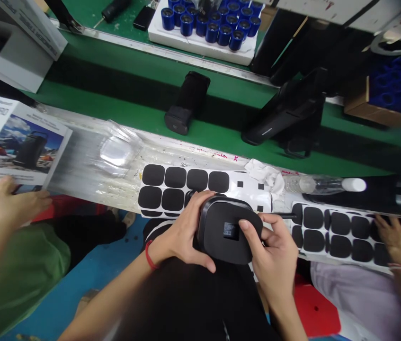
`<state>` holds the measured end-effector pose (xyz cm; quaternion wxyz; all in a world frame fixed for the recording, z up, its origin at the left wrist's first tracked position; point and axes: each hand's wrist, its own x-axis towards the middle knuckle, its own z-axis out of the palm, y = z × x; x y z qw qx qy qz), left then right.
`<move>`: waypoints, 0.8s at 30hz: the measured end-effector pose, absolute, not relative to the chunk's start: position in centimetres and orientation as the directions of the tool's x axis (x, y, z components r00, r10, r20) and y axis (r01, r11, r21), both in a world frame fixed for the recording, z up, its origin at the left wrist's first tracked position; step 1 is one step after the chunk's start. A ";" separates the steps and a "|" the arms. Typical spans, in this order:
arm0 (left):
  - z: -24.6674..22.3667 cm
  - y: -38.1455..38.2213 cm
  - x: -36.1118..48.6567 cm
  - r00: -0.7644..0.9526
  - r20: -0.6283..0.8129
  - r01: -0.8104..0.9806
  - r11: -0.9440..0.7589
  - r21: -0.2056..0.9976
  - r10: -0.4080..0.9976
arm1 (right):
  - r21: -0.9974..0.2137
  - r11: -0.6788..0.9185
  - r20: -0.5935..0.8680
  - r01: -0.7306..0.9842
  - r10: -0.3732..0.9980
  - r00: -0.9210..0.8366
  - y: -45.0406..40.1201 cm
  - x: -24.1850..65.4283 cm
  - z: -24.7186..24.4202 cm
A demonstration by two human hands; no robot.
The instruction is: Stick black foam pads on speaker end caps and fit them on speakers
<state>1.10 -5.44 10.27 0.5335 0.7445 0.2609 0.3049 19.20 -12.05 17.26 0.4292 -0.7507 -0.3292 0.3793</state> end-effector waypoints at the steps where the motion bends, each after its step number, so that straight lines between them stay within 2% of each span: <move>1: 10.2 -5.4 1.1 0.679 0.172 0.051 -0.279 0.959 0.714 | -0.893 -0.415 -0.284 0.175 0.821 0.496 -12.0 19.2 17.3; 10: 9.8 -5.7 1.5 0.650 0.211 0.001 -0.279 0.960 0.730 | -0.910 -0.336 -0.176 0.243 0.844 0.506 -12.3 19.5 16.4; 13: 9.4 -5.7 1.5 0.636 0.223 -0.012 -0.279 0.960 0.738 | -0.940 -0.273 -0.140 0.206 0.857 0.496 -12.5 19.4 16.1; 18: 9.2 -5.8 1.2 0.615 0.257 -0.030 -0.303 0.953 0.746 | -0.955 -0.291 -0.233 0.048 0.843 0.485 -12.0 19.3 16.6; 24: 9.5 -5.8 1.3 0.618 0.211 -0.008 -0.262 0.965 0.758 | -0.934 -0.351 -0.286 0.068 0.847 0.449 -11.4 19.4 16.9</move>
